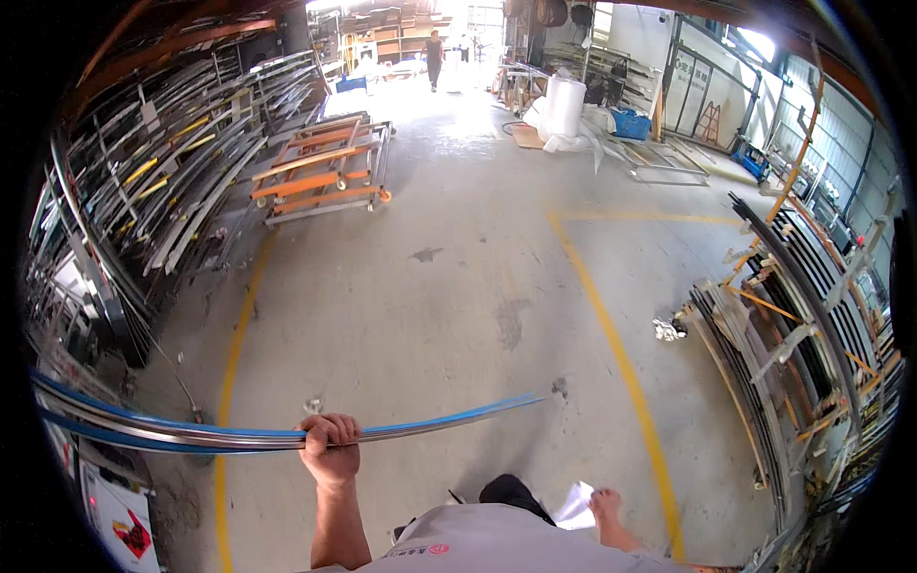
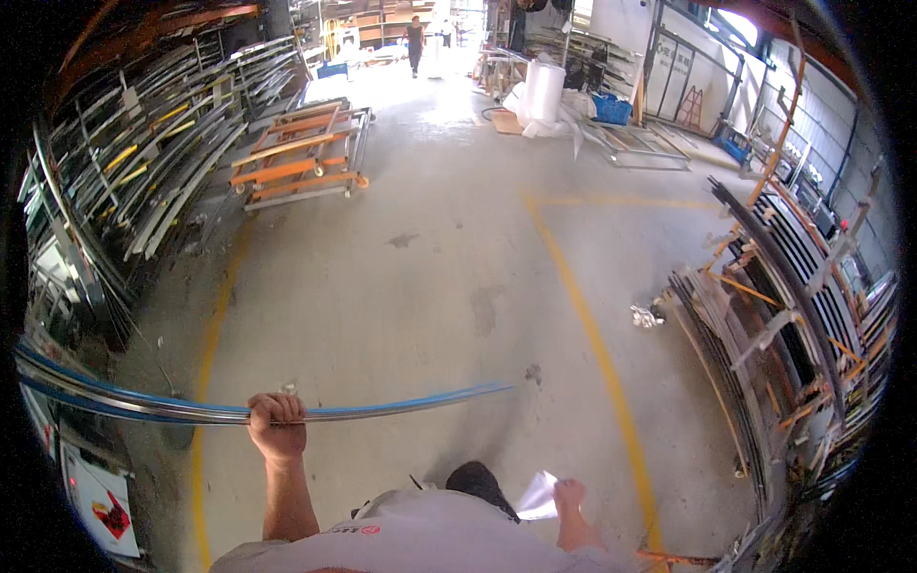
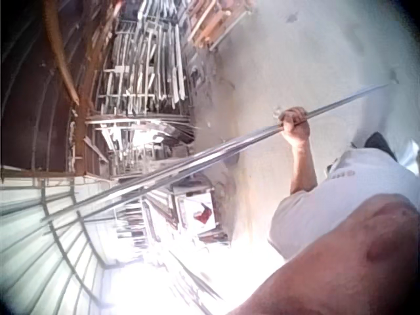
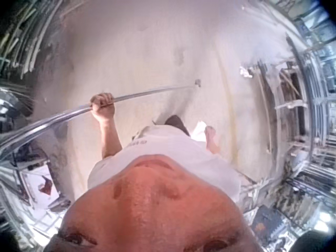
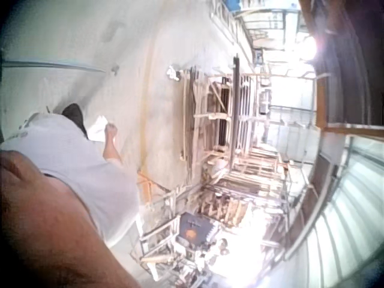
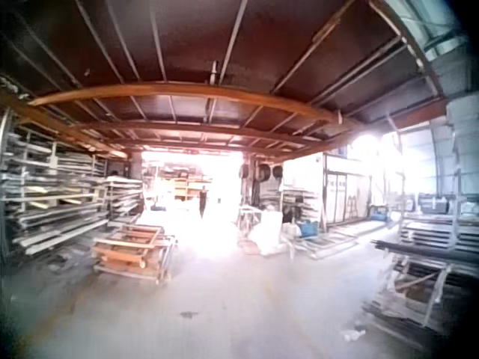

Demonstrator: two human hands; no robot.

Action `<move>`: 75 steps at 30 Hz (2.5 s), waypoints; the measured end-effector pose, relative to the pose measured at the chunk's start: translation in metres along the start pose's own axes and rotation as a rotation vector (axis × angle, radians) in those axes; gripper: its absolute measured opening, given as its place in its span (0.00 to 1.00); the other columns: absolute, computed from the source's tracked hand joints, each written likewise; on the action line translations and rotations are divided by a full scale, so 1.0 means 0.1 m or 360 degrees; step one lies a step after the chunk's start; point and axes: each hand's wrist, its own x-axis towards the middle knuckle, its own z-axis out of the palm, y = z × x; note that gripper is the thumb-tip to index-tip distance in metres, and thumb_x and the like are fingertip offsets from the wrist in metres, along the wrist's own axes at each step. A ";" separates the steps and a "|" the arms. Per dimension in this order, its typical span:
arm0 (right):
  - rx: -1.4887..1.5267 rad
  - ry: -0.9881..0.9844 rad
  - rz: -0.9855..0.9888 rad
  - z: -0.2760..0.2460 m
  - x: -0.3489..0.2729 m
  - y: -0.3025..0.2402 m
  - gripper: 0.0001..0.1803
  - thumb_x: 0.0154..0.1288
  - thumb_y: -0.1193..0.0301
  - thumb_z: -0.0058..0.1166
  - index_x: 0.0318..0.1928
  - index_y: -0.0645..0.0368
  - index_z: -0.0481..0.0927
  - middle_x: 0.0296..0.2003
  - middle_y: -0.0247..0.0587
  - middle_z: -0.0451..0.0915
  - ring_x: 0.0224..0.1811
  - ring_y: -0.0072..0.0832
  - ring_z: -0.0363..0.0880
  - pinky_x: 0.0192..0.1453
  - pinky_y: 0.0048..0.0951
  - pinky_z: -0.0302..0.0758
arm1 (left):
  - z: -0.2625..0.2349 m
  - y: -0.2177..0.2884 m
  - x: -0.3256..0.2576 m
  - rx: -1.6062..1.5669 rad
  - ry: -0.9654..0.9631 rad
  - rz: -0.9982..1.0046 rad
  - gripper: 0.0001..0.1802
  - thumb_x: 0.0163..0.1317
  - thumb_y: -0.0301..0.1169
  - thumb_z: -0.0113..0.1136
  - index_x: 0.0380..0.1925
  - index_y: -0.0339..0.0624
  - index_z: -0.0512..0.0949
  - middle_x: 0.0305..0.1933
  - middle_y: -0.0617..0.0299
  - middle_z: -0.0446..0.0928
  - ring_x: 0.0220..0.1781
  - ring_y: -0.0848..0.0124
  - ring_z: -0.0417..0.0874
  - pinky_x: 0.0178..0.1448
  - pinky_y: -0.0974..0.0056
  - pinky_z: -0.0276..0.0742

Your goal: The person measures a metal bar with a tape measure, marks it with a pen, and then cuts it using an angle grinder. After cutting, they carry the metal bars across the workshop and place them with other metal pieces.

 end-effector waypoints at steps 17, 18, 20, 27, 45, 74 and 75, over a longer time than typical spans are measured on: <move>-0.1909 0.1160 -0.0944 3.25 6.14 -5.00 0.12 0.56 0.64 0.56 0.34 0.59 0.81 0.41 0.48 0.82 0.48 0.41 0.78 0.54 0.44 0.72 | 0.23 -5.09 5.84 -0.0284 0.0195 -0.0652 0.25 0.59 0.42 0.61 0.15 0.48 0.58 0.13 0.68 0.52 0.17 0.73 0.54 0.24 0.64 0.54; -0.1774 0.0934 -0.1088 3.50 6.64 -5.58 0.12 0.52 0.65 0.57 0.29 0.62 0.78 0.36 0.49 0.83 0.44 0.44 0.78 0.53 0.45 0.72 | 0.28 -5.43 6.18 -0.0367 0.0190 -0.0678 0.24 0.60 0.41 0.61 0.16 0.49 0.57 0.13 0.69 0.51 0.17 0.74 0.53 0.24 0.64 0.53; -0.1078 0.0592 -0.1141 5.00 6.67 -7.11 0.11 0.52 0.68 0.57 0.29 0.65 0.79 0.31 0.51 0.83 0.38 0.49 0.79 0.46 0.47 0.74 | 0.02 -5.89 6.69 -0.0296 0.0185 -0.0677 0.24 0.61 0.41 0.61 0.16 0.49 0.57 0.13 0.69 0.52 0.17 0.73 0.54 0.25 0.64 0.54; -0.0130 0.0195 -0.0694 7.08 8.23 -9.09 0.08 0.60 0.75 0.55 0.37 0.69 0.82 0.30 0.38 0.82 0.31 0.27 0.80 0.35 0.33 0.77 | -0.22 -8.45 9.21 -0.0449 0.0384 -0.1104 0.20 0.61 0.38 0.57 0.15 0.49 0.60 0.15 0.67 0.55 0.19 0.70 0.58 0.27 0.61 0.59; 0.1082 0.0805 0.0556 10.27 12.70 -10.89 0.26 0.59 0.72 0.60 0.53 0.60 0.60 0.22 0.45 0.75 0.14 0.32 0.70 0.14 0.32 0.67 | 1.02 -13.90 15.45 -0.0240 0.0434 -0.1740 0.22 0.62 0.39 0.54 0.11 0.48 0.63 0.13 0.64 0.57 0.19 0.66 0.60 0.29 0.60 0.61; -0.1156 -0.0227 -0.0736 16.73 19.18 -20.08 0.26 0.74 0.53 0.42 0.38 0.65 0.82 0.34 0.69 0.80 0.41 0.65 0.79 0.48 0.57 0.73 | 1.74 -22.12 24.85 -0.0133 0.0857 -0.1891 0.19 0.69 0.36 0.49 0.18 0.49 0.63 0.14 0.64 0.58 0.17 0.66 0.61 0.28 0.56 0.65; -0.1190 -0.0247 -0.0703 16.96 19.54 -20.29 0.25 0.74 0.54 0.41 0.42 0.64 0.81 0.34 0.68 0.80 0.41 0.66 0.78 0.48 0.57 0.74 | 1.78 -22.45 25.19 -0.0100 0.0874 -0.1893 0.19 0.69 0.36 0.49 0.18 0.49 0.63 0.14 0.64 0.58 0.17 0.66 0.61 0.28 0.56 0.65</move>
